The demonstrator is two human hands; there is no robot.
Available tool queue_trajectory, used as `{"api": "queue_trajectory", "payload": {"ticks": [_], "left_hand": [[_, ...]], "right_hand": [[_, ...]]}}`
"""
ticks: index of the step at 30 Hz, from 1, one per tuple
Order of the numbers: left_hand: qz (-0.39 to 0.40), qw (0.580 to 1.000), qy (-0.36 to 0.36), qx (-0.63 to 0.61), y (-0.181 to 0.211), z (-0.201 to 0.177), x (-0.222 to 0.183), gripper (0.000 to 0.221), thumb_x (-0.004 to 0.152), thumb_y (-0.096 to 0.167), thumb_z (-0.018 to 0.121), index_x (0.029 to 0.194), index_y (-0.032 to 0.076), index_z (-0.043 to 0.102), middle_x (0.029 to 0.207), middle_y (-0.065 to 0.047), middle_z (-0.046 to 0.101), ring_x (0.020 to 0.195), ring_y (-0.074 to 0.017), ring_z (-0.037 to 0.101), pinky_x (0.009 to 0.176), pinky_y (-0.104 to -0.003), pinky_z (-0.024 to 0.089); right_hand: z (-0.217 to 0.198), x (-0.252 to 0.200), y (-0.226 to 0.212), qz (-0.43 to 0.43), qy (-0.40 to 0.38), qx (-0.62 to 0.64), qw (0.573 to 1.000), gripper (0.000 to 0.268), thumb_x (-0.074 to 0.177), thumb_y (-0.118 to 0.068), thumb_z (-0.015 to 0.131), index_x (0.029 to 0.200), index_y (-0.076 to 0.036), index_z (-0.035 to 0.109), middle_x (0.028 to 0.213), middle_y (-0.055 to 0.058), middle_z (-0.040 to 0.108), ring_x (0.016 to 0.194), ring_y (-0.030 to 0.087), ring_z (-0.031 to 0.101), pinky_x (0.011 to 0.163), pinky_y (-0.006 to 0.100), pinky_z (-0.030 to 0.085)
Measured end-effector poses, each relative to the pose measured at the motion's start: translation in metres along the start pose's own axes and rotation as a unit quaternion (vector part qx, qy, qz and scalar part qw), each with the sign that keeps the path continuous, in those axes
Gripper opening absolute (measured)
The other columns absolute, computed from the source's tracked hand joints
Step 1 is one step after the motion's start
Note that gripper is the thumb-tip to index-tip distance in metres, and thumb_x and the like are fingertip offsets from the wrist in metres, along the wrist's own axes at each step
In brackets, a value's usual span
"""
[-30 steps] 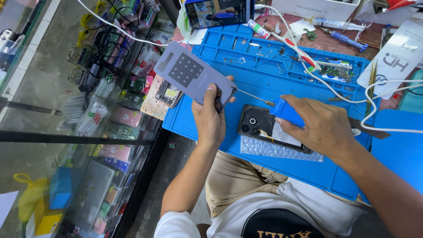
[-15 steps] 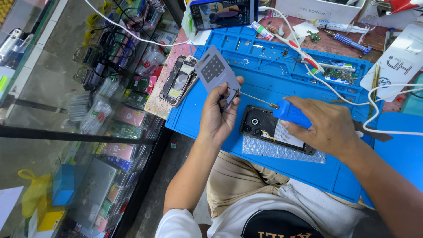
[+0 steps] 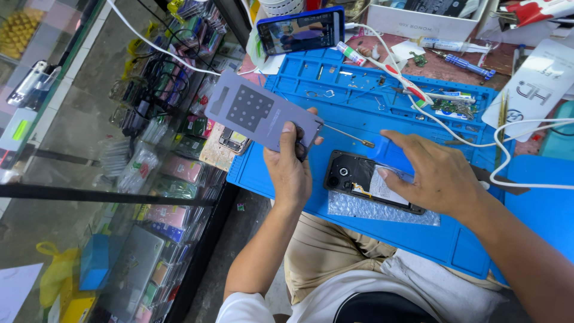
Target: The person turns on a mobile phone to check the screen, then places the phone and a back cover on a work mat. The person uses a screwdriver to remove screws from the phone's internal chassis and places a thin wire under the chassis.
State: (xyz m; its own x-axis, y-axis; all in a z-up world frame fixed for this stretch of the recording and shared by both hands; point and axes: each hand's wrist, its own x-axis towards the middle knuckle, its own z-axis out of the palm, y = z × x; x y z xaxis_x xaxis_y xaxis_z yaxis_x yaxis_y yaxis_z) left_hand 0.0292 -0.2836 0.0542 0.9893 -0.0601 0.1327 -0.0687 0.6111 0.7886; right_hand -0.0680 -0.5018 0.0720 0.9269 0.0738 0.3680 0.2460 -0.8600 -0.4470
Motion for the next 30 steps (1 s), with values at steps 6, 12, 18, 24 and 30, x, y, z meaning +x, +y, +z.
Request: {"api": "queue_trajectory", "payload": {"ticks": [6, 12, 18, 24, 30], "left_hand": [[0.013, 1.000, 0.004, 0.023, 0.004, -0.001, 0.007, 0.025, 0.112, 0.018, 0.056, 0.114, -0.006, 0.063, 0.118, -0.025, 0.071, 0.080, -0.0128, 0.059, 0.073, -0.031, 0.058], [-0.002, 0.999, 0.010, 0.036, 0.006, -0.001, 0.007, 0.025, 0.109, 0.020, 0.055, 0.110, -0.004, 0.063, 0.119, -0.024, 0.071, 0.078, -0.0139, 0.062, 0.071, -0.028, 0.055], [0.000, 1.000, 0.008, 0.030, 0.007, 0.000, 0.006, 0.025, 0.108, 0.022, 0.055, 0.107, -0.002, 0.062, 0.120, -0.024, 0.071, 0.079, -0.0148, 0.063, 0.071, -0.029, 0.055], [0.011, 1.000, -0.001, 0.024, 0.010, 0.000, 0.008, 0.024, 0.109, 0.021, 0.055, 0.112, -0.002, 0.061, 0.122, -0.024, 0.070, 0.084, -0.0148, 0.061, 0.073, -0.030, 0.055], [0.012, 1.000, 0.000, 0.010, 0.015, -0.001, 0.010, 0.023, 0.107, 0.021, 0.056, 0.115, -0.001, 0.059, 0.120, -0.023, 0.069, 0.093, -0.0182, 0.067, 0.074, -0.033, 0.057]], "right_hand": [[-0.001, 0.003, 0.004, -0.113, 0.034, 0.012, 0.993, 0.063, 0.088, -0.030, 0.074, 0.143, -0.008, 0.054, 0.111, 0.016, 0.071, 0.089, 0.033, 0.072, 0.069, 0.041, 0.059], [0.002, 0.000, 0.003, -0.068, -0.010, 0.010, 0.998, 0.062, 0.084, -0.030, 0.076, 0.139, -0.008, 0.057, 0.105, 0.015, 0.073, 0.076, 0.030, 0.072, 0.060, 0.041, 0.057], [0.001, 0.000, 0.000, -0.052, -0.028, 0.026, 0.998, 0.062, 0.083, -0.029, 0.077, 0.139, -0.008, 0.058, 0.103, 0.015, 0.073, 0.074, 0.029, 0.071, 0.061, 0.041, 0.058], [0.002, 0.001, -0.001, -0.080, -0.025, 0.035, 0.996, 0.061, 0.083, -0.028, 0.076, 0.138, -0.007, 0.058, 0.103, 0.014, 0.072, 0.072, 0.029, 0.071, 0.060, 0.040, 0.057], [-0.004, 0.001, -0.004, -0.001, -0.027, 0.067, 0.997, 0.061, 0.084, -0.028, 0.076, 0.139, -0.008, 0.058, 0.104, 0.015, 0.072, 0.050, 0.021, 0.064, 0.051, 0.038, 0.054]]}}
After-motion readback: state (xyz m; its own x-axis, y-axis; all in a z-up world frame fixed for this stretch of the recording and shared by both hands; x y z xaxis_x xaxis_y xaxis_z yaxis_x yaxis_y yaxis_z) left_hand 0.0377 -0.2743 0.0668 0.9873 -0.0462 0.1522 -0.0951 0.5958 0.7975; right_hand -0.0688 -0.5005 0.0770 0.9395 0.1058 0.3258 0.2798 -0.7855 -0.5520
